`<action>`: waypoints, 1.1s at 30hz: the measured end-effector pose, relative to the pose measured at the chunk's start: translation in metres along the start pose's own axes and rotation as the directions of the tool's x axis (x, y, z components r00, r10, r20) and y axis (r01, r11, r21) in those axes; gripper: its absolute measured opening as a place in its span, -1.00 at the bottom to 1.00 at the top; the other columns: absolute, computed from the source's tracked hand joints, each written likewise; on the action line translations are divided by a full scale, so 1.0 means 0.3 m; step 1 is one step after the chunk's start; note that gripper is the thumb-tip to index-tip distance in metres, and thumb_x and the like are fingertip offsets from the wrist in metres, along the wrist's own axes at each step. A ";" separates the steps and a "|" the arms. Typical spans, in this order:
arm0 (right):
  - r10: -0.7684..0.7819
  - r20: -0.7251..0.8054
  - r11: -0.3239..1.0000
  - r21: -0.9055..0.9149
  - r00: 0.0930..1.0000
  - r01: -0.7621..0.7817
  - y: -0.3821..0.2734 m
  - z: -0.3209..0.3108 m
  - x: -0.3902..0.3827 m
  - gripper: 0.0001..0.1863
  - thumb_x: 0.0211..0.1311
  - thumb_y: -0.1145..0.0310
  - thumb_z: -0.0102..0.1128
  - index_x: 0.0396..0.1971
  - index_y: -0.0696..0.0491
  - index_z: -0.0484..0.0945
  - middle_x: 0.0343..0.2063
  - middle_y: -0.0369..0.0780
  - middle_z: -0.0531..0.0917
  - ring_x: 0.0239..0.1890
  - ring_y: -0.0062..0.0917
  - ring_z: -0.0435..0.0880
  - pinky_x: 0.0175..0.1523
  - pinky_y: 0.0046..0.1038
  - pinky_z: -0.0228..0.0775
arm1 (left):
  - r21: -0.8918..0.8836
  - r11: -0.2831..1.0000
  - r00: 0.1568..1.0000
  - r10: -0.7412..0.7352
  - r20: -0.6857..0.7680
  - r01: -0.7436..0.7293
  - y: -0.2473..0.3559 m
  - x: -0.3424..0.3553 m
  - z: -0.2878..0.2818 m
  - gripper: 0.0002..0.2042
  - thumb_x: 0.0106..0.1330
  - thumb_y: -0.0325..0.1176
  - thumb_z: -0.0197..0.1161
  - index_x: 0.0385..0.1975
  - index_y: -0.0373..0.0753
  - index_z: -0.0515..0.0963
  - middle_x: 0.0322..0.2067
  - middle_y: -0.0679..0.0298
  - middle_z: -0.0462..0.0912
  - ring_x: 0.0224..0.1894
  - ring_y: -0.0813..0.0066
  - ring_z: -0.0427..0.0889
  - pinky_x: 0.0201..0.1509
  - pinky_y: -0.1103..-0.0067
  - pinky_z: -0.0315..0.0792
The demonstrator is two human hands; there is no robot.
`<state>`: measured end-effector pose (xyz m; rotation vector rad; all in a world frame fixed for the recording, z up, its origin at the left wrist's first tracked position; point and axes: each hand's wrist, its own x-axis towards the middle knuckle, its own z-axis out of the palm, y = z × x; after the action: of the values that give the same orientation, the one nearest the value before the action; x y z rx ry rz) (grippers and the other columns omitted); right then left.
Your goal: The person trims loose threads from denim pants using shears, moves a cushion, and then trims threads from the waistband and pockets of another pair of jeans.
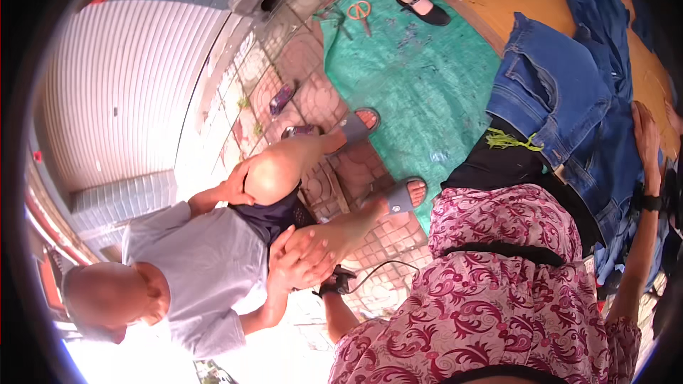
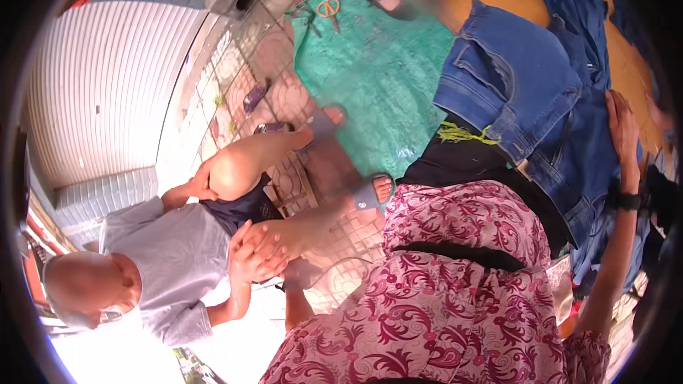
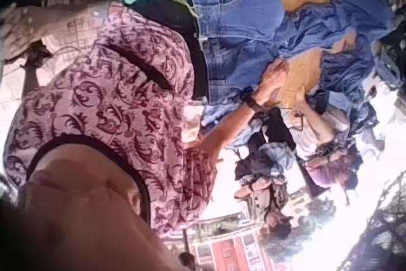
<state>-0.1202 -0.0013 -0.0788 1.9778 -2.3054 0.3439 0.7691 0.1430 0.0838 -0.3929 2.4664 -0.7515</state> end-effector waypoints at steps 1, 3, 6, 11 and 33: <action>0.031 0.071 0.996 -0.085 0.997 -0.025 0.047 0.009 0.026 -0.55 0.53 0.15 -0.10 0.11 0.18 0.52 0.10 -0.05 0.60 0.20 -0.18 0.53 0.31 -0.34 0.26 | 0.024 0.999 0.997 -0.048 0.060 0.047 0.098 -0.090 -0.073 -0.56 0.31 -0.13 0.19 0.12 -0.21 0.47 0.12 0.23 0.47 0.19 0.40 0.44 0.20 0.48 0.45; -0.027 0.074 0.999 0.049 0.997 0.023 -0.062 0.081 0.092 -0.54 0.54 0.12 -0.13 0.11 0.18 0.52 0.10 -0.04 0.61 0.19 -0.16 0.54 0.29 -0.33 0.29 | 0.078 0.992 0.978 -0.110 0.180 0.098 0.176 -0.152 -0.204 -0.58 0.31 -0.13 0.19 0.10 -0.20 0.48 0.10 0.23 0.48 0.16 0.39 0.45 0.17 0.47 0.45; -0.046 0.139 0.995 0.092 0.989 0.033 -0.086 0.145 0.129 -0.53 0.55 0.11 -0.13 0.10 0.19 0.52 0.09 -0.04 0.61 0.18 -0.15 0.55 0.26 -0.33 0.32 | 0.175 0.981 0.971 -0.121 0.206 0.085 0.222 -0.143 -0.208 -0.60 0.30 -0.13 0.18 0.06 -0.20 0.49 0.06 0.24 0.48 0.11 0.38 0.46 0.12 0.45 0.44; -0.076 0.150 0.995 0.070 0.986 0.066 -0.078 0.172 0.175 -0.53 0.54 0.09 -0.12 0.07 0.19 0.53 0.05 0.00 0.62 0.13 -0.09 0.57 0.20 -0.27 0.38 | 0.345 0.939 0.975 -0.079 0.206 0.003 0.224 -0.083 -0.167 -0.64 0.30 -0.13 0.18 -0.01 -0.18 0.50 -0.01 0.24 0.50 0.03 0.36 0.47 0.03 0.43 0.44; -0.094 0.138 0.994 0.072 0.986 0.085 -0.094 0.177 0.184 -0.65 0.51 0.24 -0.04 0.00 0.21 0.54 0.01 0.04 0.62 0.09 -0.03 0.57 0.17 -0.25 0.40 | 0.897 0.208 0.911 0.231 0.341 -0.389 0.102 0.070 -0.025 -0.78 0.27 -0.14 0.14 -0.29 -0.13 0.57 -0.32 0.25 0.55 -0.32 0.26 0.55 -0.35 0.31 0.42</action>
<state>-0.0971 -0.0704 -0.1156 2.1963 -2.3046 0.2859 0.7442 0.1622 0.0629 0.5263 1.3929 -1.7578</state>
